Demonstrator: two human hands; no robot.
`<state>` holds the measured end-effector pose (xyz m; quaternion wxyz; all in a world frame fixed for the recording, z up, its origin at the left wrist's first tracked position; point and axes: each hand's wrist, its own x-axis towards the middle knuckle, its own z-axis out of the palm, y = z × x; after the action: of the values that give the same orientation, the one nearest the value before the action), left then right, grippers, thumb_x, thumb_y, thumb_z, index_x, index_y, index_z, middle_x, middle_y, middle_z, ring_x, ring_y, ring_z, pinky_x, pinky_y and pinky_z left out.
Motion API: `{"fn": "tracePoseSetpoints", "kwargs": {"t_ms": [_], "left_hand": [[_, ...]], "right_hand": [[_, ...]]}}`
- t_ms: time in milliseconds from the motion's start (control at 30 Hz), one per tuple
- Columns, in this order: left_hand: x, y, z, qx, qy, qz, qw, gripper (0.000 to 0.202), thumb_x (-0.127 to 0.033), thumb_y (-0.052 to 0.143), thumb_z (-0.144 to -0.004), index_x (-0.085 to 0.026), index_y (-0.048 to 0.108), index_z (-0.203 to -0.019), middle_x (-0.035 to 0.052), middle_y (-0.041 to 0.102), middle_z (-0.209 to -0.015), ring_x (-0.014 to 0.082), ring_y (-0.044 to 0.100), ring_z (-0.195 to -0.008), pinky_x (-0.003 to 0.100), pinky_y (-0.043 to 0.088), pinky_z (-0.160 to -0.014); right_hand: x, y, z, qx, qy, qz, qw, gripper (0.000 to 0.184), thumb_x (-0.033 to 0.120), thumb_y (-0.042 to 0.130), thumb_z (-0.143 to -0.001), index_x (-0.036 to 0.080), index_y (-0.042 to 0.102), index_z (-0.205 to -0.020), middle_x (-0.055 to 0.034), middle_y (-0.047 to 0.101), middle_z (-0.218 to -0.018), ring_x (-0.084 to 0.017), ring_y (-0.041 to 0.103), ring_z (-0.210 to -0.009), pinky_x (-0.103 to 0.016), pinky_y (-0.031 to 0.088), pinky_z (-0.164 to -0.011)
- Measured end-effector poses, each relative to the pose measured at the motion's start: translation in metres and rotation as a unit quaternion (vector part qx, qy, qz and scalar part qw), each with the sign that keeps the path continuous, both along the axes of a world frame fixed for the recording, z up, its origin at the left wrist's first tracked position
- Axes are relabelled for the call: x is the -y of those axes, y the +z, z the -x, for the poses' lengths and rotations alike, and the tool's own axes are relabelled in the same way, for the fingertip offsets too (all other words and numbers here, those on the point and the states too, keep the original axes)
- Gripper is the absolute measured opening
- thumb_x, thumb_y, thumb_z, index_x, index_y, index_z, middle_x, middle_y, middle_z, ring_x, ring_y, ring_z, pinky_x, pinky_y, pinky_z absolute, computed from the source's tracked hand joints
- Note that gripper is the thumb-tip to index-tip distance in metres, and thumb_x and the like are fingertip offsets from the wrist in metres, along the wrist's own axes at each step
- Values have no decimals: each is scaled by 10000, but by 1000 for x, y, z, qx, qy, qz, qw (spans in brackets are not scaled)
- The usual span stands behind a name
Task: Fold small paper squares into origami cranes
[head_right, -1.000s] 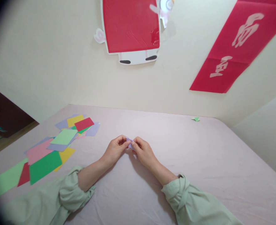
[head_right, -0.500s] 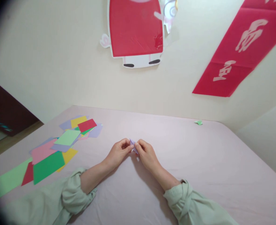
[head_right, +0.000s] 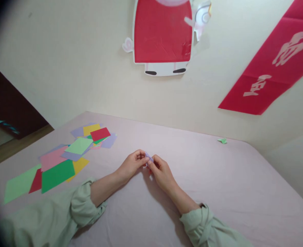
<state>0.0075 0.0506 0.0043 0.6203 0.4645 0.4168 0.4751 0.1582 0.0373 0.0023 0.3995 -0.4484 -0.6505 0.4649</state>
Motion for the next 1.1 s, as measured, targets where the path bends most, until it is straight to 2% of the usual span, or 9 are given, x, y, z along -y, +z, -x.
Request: {"fn": "tracePoseSetpoints", "kwargs": {"t_ms": [133,533,733,867,967,1100], "left_hand": [[0,1,1,34,-38,33,998,268,-348,734,-680,-149,575,-763,-10,585,-704,107,528,-672,245,414,-674],[1,6,1,-41,-4,-28,999,177,-316,610,-738,-162,546,-679,-27,549,-646,114,497,-662,247,380,-683],[-1,3,2,-55,25,-26,998,283,-360,517,-797,-171,490,-589,-32,472,-574,108,432,-581,239,355,-590],[-1,3,1,-44,8,-27,999,356,-454,488,-839,-159,535,-646,-7,533,-633,123,492,-628,257,402,-642],[-1,3,1,-58,-16,-34,998,369,-509,562,-802,-156,556,-696,-8,555,-655,126,509,-639,256,410,-646],[-2,0,1,-71,-2,-37,997,299,-423,679,-728,-163,538,-685,-34,534,-632,109,489,-623,240,394,-645]], "right_hand": [[0,1,1,-9,7,2,1000,322,465,513,-891,201,514,-708,29,504,-630,-136,485,-603,-257,379,-591],[1,0,2,35,-4,-7,999,279,409,492,-895,191,522,-724,27,517,-634,-129,479,-593,-252,367,-580],[2,-1,3,31,9,4,999,263,392,499,-885,192,520,-714,33,509,-618,-128,486,-585,-250,367,-578],[1,-1,3,23,4,6,1000,271,398,498,-884,189,519,-713,29,513,-625,-128,482,-595,-250,371,-585],[0,-1,2,18,3,2,1000,281,405,497,-885,187,521,-709,25,513,-630,-129,483,-600,-250,377,-589],[0,-1,2,14,5,1,1000,313,435,496,-888,186,524,-700,22,526,-624,-124,493,-586,-245,390,-582]]}}
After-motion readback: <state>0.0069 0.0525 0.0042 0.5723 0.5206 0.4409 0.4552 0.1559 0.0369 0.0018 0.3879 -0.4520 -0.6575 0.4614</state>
